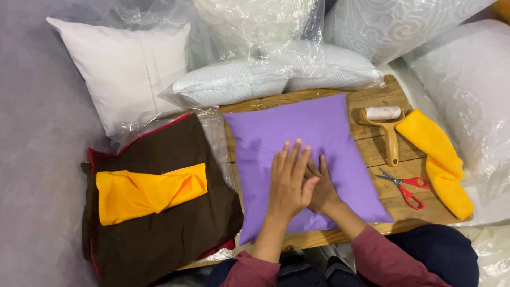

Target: The person stuffs a purple pillowcase with white fiberfill, uses a lint roller to clean the surface, and then places the finished pillow into a plastic bag for sealing.

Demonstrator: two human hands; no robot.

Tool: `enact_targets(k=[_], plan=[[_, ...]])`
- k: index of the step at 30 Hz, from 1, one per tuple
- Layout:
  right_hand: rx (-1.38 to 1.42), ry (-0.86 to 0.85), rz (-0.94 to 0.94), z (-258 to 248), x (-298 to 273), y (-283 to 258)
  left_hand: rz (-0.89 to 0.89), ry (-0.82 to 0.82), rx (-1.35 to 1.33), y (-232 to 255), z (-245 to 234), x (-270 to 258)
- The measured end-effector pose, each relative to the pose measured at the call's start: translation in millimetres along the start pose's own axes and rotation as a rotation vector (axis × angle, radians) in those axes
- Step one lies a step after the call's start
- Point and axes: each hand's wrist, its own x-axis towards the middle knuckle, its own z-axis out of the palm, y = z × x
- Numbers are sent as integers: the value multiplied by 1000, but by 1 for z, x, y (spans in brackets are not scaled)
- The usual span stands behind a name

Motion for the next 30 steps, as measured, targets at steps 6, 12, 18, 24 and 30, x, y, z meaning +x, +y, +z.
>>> enact_targets(k=[6,12,18,24,30], plan=[[6,108,-21,-5,15,-1,1,-101,-90,-2,24,-8],[99,93,50,38,18,8,-479,-626,378,-88,33,-47],[2,-27,433,5,-5,58,-818,-580,546,-105,9,-31],[-219,404,784,53,-43,211,-558,-356,481,-35,9,-13],[268,126,892,30,-24,207,-321,-975,124,26,36,-47]])
